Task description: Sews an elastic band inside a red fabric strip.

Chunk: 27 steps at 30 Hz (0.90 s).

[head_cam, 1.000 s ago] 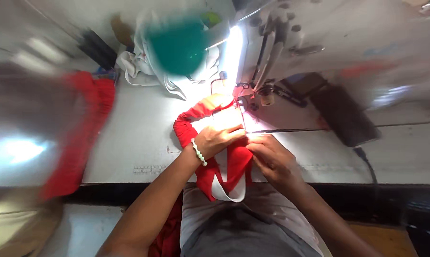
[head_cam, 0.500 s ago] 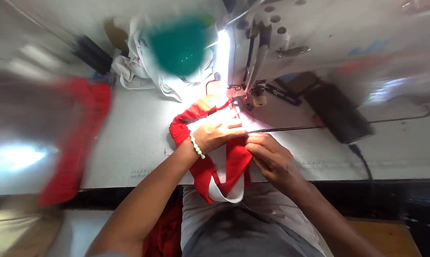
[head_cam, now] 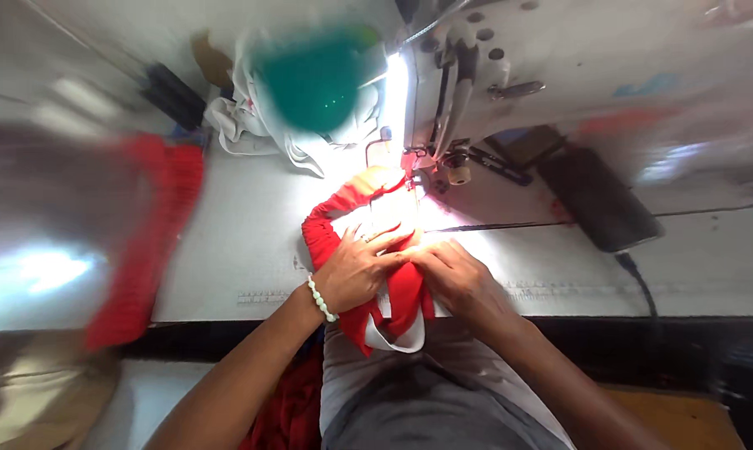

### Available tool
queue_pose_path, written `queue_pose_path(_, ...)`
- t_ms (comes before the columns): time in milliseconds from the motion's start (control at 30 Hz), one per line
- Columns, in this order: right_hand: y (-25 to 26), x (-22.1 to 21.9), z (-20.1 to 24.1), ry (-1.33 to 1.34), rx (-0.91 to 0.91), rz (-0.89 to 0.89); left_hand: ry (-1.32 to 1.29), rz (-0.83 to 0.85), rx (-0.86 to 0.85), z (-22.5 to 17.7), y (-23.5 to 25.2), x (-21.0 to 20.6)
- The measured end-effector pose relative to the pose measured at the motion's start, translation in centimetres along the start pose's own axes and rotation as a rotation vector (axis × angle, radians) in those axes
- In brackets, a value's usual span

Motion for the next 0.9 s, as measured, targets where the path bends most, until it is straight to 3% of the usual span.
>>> queue_pose_path(267, -1.1, 1.3, 0.7, -0.025, 0.001, -0.078, -0.015, -0.074, 0.139, -0.4, -0.1, -0.3)
queue_pose_path(467, -1.1, 1.0, 0.6, 0.033, -0.143, -0.195, 0.128, -0.192, -0.086, 0.1, 1.7, -0.7)
queue_pose_path(633, -1.1, 1.0, 1.0, -0.003, -0.149, -0.209, 0.181, -0.423, -0.305, -0.5, 2.9, -1.7)
queue_pose_path(900, -1.8, 1.1, 1.3, -0.035, -0.092, -0.164, 0.231, -0.398, -0.443, -0.7, 2.8, -1.6)
Point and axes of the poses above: each hand's wrist, its own y-axis towards the middle knuckle, its own x-axis out of the back of the hand, z = x × y, the point moved 2 cm from there along y, towards the middle knuckle, and after that the axes turned 11 degrees about -z, right-handed, at the moved point
